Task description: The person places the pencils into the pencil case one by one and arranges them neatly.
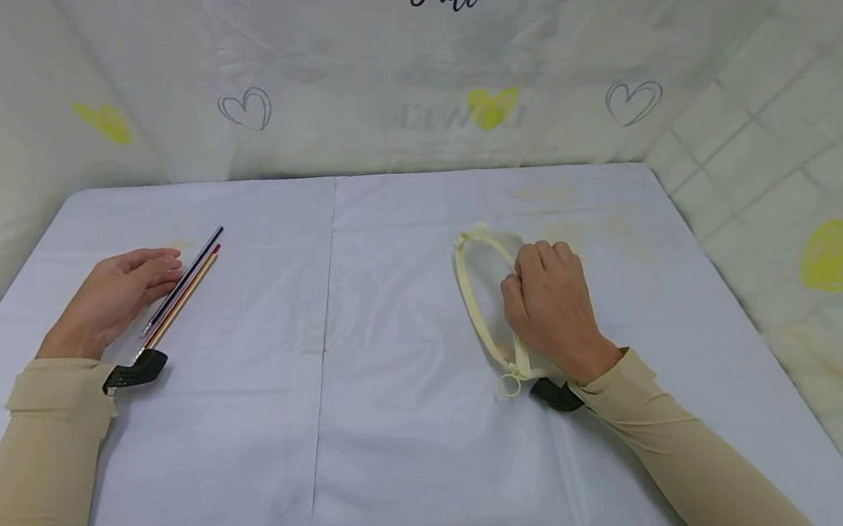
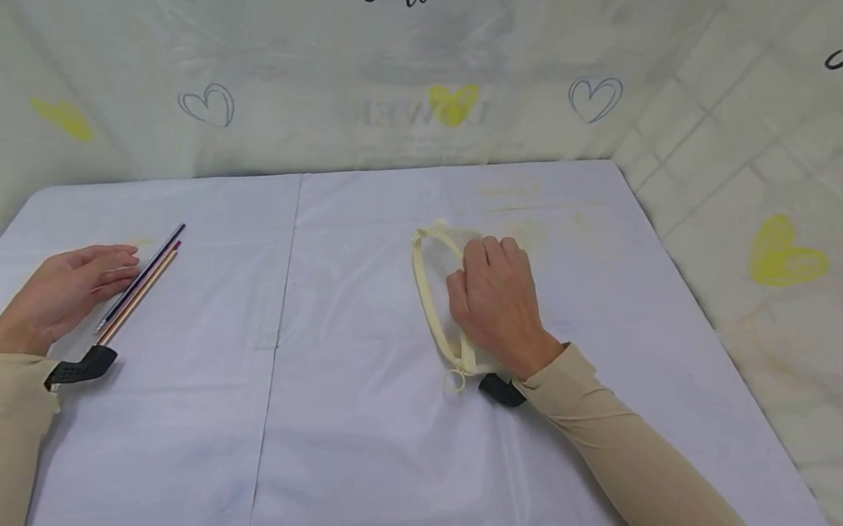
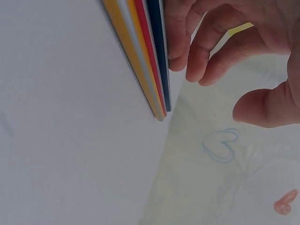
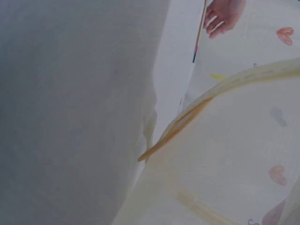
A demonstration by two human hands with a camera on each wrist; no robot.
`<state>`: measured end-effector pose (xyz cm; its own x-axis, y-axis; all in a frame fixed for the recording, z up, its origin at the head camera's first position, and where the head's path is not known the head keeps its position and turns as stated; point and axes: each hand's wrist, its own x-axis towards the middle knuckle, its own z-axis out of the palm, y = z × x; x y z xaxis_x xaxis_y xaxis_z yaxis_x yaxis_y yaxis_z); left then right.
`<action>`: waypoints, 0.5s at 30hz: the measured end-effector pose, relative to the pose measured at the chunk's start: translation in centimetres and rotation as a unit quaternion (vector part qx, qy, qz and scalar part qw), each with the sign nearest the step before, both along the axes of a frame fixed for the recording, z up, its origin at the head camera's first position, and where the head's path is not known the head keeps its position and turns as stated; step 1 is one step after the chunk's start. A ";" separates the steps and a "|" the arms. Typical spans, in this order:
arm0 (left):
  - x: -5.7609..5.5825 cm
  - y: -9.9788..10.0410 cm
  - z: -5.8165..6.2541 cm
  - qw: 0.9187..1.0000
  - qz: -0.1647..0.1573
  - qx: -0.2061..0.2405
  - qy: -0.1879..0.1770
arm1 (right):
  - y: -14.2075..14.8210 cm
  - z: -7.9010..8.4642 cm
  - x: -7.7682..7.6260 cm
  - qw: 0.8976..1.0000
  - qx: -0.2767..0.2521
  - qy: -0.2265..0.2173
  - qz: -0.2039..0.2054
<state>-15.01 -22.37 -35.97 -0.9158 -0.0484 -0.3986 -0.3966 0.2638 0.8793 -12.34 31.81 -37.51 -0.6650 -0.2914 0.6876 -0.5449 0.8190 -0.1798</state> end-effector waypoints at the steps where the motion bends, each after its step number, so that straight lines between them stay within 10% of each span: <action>1: 0.0 -0.1 -0.1 1.000 -0.012 -0.028 0.005 | 0.0 0.0 0.0 1.000 0.000 0.000 0.000; 7: 0.0 0.1 -0.8 0.968 -0.073 -0.239 0.033 | -0.1 0.1 0.1 1.000 -0.005 -0.004 -0.003; 15: 0.1 0.9 -1.0 0.952 -0.074 -0.293 0.049 | -0.1 0.1 0.1 1.000 -0.009 -0.001 -0.003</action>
